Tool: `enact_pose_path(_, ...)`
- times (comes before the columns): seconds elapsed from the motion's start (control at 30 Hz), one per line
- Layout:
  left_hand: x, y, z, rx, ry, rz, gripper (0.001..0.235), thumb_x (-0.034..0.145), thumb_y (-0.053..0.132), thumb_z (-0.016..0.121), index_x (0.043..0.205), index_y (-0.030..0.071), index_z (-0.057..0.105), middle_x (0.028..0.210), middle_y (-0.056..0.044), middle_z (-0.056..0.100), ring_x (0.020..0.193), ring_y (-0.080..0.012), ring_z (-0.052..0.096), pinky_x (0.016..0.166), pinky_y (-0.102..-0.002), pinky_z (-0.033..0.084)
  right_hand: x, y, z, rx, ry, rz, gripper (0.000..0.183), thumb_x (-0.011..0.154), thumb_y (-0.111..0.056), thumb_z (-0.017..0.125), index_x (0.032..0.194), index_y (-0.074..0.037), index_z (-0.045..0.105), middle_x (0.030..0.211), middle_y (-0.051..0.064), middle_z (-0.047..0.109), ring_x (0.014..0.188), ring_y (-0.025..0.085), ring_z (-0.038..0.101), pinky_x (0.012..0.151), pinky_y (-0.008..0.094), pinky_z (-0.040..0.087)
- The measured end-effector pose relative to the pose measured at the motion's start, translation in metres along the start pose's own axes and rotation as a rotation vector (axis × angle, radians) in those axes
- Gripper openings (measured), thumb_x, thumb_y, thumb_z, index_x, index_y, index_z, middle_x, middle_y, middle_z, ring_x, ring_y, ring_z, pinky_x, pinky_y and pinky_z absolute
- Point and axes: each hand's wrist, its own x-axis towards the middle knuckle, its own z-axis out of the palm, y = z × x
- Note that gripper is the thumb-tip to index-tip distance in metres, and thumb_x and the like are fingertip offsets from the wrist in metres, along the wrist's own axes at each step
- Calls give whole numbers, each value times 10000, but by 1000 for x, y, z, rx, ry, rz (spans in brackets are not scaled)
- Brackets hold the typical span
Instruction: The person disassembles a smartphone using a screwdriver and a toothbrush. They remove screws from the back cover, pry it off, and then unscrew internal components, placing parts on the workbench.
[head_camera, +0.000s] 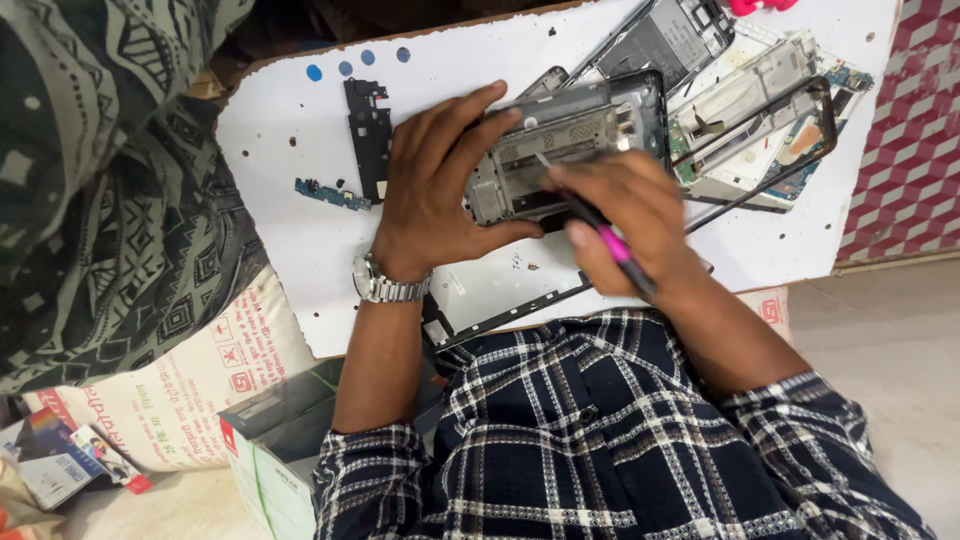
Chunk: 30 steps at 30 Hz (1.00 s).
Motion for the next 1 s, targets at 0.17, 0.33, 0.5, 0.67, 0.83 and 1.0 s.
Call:
enact_pose_path(0.17, 1, 0, -6, -53, 16, 18, 870, 706, 482, 988, 1405, 149, 592, 1594, -67, 441, 1424, -301, 485, 1165, -456, 414, -7, 22, 26, 86, 81, 9, 203, 973, -95, 647, 1126, 37, 664, 1104, 150, 747, 966, 272, 707, 860, 364, 583)
enact_pose_path(0.33, 1, -2, 1, -98, 26, 22, 830, 721, 397, 1000, 1388, 120, 590, 1584, -58, 458, 1423, -298, 497, 1193, -451, 446, -14, 29, 24, -61, 82, -87, 190, 902, -41, 716, 1076, 35, 712, 1031, 165, 739, 867, 288, 688, 787, 363, 560)
enact_pose_path(0.5, 0, -2, 2, -113, 15, 10, 822, 709, 367, 1004, 1378, 119, 595, 1564, -56, 480, 1410, -295, 502, 1201, -440, 451, -10, 26, 28, -94, 97, -85, 207, 855, -34, 744, 1049, 36, 735, 995, 166, 733, 830, 284, 677, 747, 360, 547)
enact_pose_path(0.67, 1, -3, 2, -112, 24, 35, 852, 704, 386, 1014, 1392, 115, 590, 1553, -63, 480, 1403, -296, 500, 1194, -444, 441, -12, 28, 30, -58, 145, -38, 187, 876, -2, 741, 1059, 28, 724, 1004, 157, 722, 878, 281, 699, 773, 354, 574)
enact_pose_path(0.83, 3, -2, 0, -96, 22, 35, 862, 706, 383, 1013, 1405, 115, 585, 1572, -72, 460, 1414, -296, 500, 1199, -441, 444, -16, 31, 27, -51, 106, -75, 186, 850, -15, 742, 1032, 20, 726, 968, 148, 724, 845, 280, 687, 751, 362, 564)
enact_pose_path(1.0, 3, 2, -1, -109, 12, -24, 953, 689, 455, 1027, 1423, 60, 564, 1587, -116, 418, 1357, -304, 524, 1151, -445, 468, -11, 31, 29, -71, 191, -56, 186, 873, -51, 744, 1047, 2, 701, 992, 139, 740, 894, 276, 673, 824, 381, 507)
